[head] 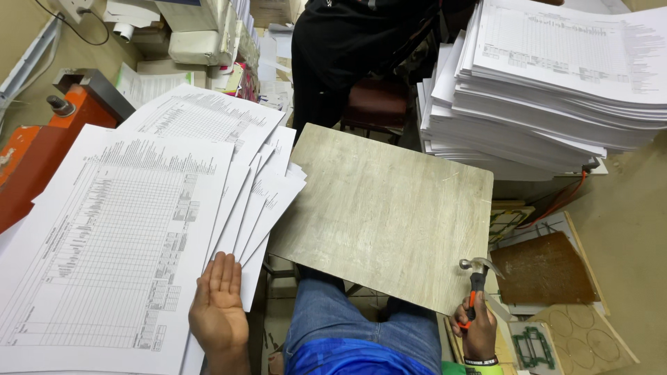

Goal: The person sits on the floor and repeatedly places a sheet of paper on a small wooden board, then taps it with a hammer. The person picks up a new sheet from a stack, places it on the board, and continues hammering it.

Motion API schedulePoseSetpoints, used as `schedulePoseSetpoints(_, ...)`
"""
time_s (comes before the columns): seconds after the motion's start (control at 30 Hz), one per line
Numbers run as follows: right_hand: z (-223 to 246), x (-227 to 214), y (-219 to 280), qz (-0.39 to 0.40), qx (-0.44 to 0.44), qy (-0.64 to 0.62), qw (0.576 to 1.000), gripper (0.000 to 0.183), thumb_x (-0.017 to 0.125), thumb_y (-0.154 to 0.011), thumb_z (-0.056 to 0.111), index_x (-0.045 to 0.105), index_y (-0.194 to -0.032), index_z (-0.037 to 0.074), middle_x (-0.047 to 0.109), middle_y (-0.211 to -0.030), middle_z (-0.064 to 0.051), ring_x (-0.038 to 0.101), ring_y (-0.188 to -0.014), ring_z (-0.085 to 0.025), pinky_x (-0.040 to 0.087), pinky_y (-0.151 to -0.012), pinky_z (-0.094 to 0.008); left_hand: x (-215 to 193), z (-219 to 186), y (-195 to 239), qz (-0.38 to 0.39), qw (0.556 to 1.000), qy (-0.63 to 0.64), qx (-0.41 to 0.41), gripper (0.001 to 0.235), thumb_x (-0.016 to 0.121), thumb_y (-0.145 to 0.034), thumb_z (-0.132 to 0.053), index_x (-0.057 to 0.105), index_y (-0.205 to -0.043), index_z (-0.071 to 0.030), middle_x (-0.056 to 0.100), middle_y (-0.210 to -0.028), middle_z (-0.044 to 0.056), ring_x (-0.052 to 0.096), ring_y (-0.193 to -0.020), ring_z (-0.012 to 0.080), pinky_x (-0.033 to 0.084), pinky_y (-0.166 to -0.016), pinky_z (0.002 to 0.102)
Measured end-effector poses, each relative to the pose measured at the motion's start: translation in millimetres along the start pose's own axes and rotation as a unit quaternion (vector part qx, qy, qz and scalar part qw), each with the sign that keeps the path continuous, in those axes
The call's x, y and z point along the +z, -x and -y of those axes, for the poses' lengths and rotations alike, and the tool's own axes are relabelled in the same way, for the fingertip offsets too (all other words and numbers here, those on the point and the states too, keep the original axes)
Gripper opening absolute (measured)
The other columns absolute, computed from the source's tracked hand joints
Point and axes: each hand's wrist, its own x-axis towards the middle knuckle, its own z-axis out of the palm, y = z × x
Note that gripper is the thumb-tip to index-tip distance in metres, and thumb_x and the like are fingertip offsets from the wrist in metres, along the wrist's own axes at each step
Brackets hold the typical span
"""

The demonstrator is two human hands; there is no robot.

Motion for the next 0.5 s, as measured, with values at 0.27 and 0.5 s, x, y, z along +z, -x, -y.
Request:
schedulePoseSetpoints(0.27, -13, -3, -8, -0.021, 0.007, -0.031, 0.999, 0.059, 0.051, -0.116, 0.057, 0.045, -0.084, 0.008, 0.032, -0.058, -0.005, 0.035, -0.039, -0.021, 0.023, -0.037, -0.032, 16, 0, 17, -0.010, 0.996, -0.064, -0.060, 0.056, 0.036, -0.112, -0.024, 0.043, -0.156, 0.010, 0.057, -0.156, 0.031, 0.059, -0.143, 0.0444, 0.050, -0.119, 0.050)
schedulePoseSetpoints(0.5, 2, -4, -3, -0.013, -0.023, -0.018, 0.999, 0.057, 0.049, -0.113, 0.054, 0.050, -0.083, 0.006, 0.036, -0.057, -0.006, 0.036, -0.038, -0.019, 0.030, -0.036, -0.031, 219, 102, 52, 0.384, 0.882, -0.259, 0.086, 0.024, 0.067, -0.101, -0.022, 0.079, -0.100, -0.001, 0.085, -0.096, 0.014, 0.084, -0.091, 0.0251, 0.072, -0.080, 0.035)
